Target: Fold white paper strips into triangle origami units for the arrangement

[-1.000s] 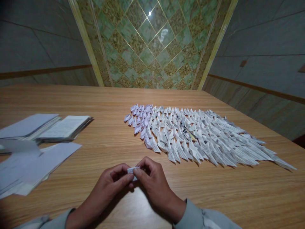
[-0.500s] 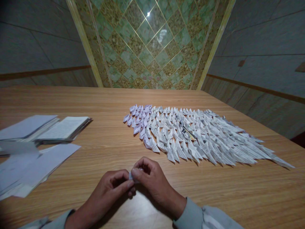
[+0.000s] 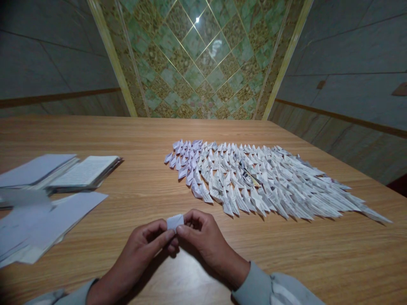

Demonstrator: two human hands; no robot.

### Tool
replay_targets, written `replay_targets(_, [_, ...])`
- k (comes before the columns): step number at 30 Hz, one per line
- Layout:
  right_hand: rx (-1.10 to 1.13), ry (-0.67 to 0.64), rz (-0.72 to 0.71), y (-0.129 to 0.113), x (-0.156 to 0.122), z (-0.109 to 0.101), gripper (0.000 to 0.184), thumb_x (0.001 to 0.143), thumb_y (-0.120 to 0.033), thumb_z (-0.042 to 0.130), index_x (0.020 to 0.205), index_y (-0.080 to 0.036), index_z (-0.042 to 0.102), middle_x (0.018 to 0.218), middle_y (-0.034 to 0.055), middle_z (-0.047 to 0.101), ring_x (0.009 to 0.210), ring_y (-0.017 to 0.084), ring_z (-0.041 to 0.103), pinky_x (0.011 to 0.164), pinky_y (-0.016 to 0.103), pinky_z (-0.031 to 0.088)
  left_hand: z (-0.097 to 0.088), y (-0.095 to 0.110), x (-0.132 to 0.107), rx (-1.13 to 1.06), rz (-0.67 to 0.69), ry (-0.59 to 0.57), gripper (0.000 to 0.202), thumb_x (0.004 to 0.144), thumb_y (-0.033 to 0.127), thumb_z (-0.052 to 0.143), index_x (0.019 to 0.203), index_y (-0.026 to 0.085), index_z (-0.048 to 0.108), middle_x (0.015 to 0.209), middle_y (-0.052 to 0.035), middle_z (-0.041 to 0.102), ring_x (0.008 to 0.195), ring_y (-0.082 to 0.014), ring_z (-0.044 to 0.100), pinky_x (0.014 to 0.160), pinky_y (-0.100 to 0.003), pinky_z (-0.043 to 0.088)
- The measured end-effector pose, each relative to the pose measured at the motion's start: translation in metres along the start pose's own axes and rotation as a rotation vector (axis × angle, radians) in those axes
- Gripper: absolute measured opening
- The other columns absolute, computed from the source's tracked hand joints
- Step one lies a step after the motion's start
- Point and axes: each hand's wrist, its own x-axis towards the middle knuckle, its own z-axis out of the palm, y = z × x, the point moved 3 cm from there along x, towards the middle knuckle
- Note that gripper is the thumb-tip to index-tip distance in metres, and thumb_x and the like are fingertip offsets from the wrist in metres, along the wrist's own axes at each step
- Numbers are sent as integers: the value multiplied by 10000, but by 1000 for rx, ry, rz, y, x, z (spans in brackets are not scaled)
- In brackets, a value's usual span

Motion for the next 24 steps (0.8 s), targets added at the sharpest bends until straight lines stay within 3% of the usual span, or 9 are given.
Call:
replay_targets(6, [36, -75, -20, 5, -2, 1, 400, 805, -496, 797, 749, -167, 577, 684, 16, 650, 629, 148, 592, 635, 293, 451, 0, -3, 1, -13, 2, -47, 296, 896, 403, 702, 757, 142, 690, 720, -44, 683, 693, -170, 607, 676, -274, 478])
replay_targets(12, [-195, -16, -85, -1, -1, -5, 411, 810, -532, 774, 727, -167, 603, 649, -28, 565, 604, 110, 466, 584, 246, 343, -3, -2, 0, 101, 39, -6, 286, 885, 407, 720, 775, 144, 700, 728, -35, 663, 697, -163, 576, 647, -253, 437])
replay_targets(19, [-185, 26, -90, -2, -3, -4, 408, 798, -540, 773, 744, -182, 586, 682, -16, 579, 630, 129, 489, 608, 263, 360, 0, 2, -2, 61, 21, -19, 331, 871, 437, 715, 714, 152, 655, 648, -26, 638, 621, -161, 574, 610, -263, 445])
replay_targets(24, [-263, 18, -110, -2, -2, -5, 398, 813, -525, 760, 738, -178, 579, 671, -29, 545, 628, 122, 451, 597, 254, 341, 0, 4, 1, 149, 70, -8, 284, 887, 428, 704, 833, 149, 710, 765, -41, 664, 733, -183, 589, 661, -265, 446])
